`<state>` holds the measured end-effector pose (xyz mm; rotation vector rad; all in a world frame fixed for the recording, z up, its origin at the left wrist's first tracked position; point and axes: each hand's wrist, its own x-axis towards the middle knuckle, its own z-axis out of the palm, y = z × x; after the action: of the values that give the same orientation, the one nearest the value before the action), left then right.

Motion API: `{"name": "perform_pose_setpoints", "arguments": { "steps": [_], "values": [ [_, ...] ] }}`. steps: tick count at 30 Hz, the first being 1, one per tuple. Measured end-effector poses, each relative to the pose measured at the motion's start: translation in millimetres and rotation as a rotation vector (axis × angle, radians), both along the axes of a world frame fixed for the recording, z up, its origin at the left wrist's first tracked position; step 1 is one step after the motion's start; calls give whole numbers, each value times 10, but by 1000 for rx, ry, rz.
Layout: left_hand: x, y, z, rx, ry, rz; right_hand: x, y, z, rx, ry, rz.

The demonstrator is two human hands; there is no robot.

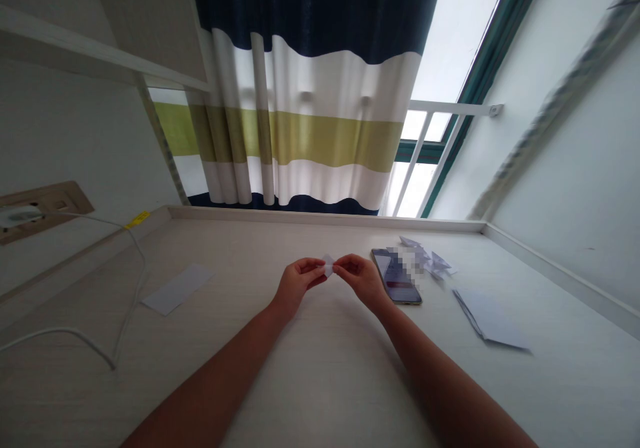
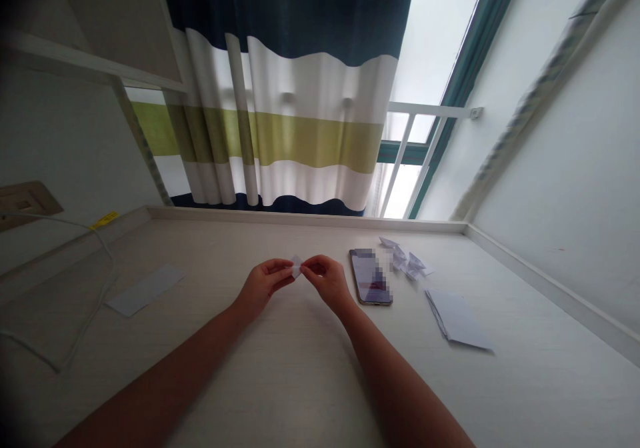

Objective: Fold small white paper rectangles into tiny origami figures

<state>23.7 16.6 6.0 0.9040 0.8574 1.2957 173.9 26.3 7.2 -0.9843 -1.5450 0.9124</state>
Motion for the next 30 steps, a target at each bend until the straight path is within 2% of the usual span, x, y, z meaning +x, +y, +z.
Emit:
{"name": "perform_pose_setpoints", "arguments": {
  "steps": [7, 13, 16, 23, 30],
  "values": [
    [-6, -18, 35, 64, 58, -13, -58, 1, 8, -163, 218, 57],
    [-16, -3, 11, 55, 20, -27, -66, -17, 36, -150, 214, 24],
    [-15, 3, 14, 62, 19, -14, -65, -24, 45, -174, 253, 28],
    [-6, -8, 29, 129, 86, 65, -62, -38, 66, -335, 389, 42],
    [3, -6, -13, 204, 133, 85, -84, -62, 95, -295, 414, 47]
  ]
}}
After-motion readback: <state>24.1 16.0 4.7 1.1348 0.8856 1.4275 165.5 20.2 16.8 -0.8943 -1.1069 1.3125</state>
